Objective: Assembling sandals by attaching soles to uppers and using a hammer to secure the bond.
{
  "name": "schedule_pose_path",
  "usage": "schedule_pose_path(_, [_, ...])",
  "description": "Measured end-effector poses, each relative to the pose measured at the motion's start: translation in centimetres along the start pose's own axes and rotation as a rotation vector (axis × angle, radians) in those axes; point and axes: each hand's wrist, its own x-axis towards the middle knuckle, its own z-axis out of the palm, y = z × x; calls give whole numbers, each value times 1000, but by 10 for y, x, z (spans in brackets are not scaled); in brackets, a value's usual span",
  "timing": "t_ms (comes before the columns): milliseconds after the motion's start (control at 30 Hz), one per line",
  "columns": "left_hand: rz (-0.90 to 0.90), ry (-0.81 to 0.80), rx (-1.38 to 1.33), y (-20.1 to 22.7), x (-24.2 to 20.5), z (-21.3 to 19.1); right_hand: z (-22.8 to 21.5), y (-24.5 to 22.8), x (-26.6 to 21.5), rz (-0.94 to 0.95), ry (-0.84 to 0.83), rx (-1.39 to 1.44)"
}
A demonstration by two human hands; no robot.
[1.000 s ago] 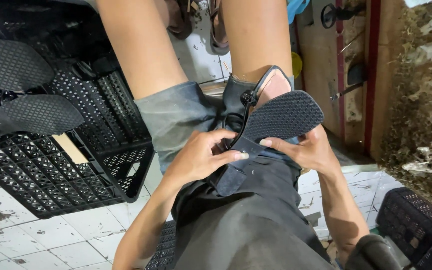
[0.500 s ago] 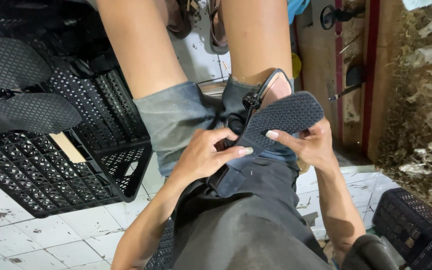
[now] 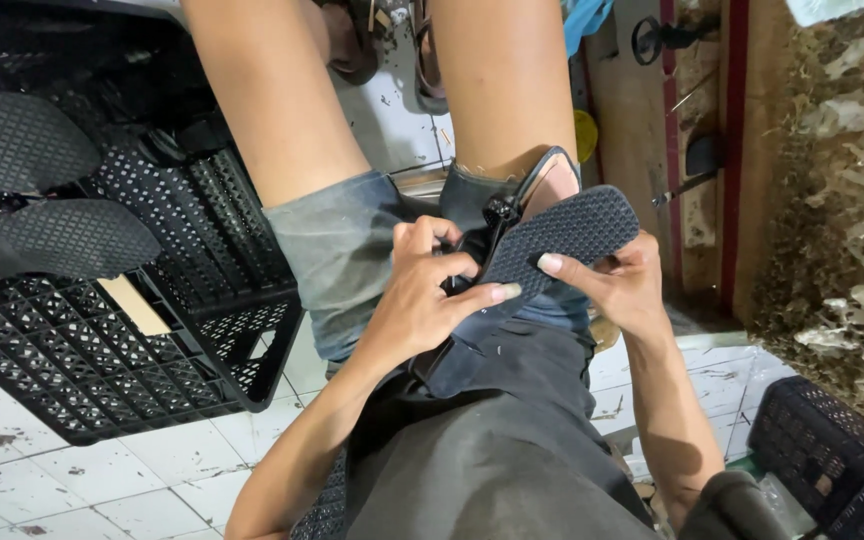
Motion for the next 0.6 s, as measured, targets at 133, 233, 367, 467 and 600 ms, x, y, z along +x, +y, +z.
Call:
schedule_pose_path(133, [12,33,131,16,6,-8,1,0,1,23,19,100])
schedule_pose_path(233, [57,60,134,14,7,-4,-2,11,-3,13,0,162])
schedule_pose_path(367, [97,82,50,4,9,5,-2,10,-4,-2,-2,201])
schedule_pose_path(467, [100,78,16,6,9,3,0,9,0,-21,-3,247])
schedule_pose_path(600, [113,73,1,16,13,-2,1,9,0,1,9,267])
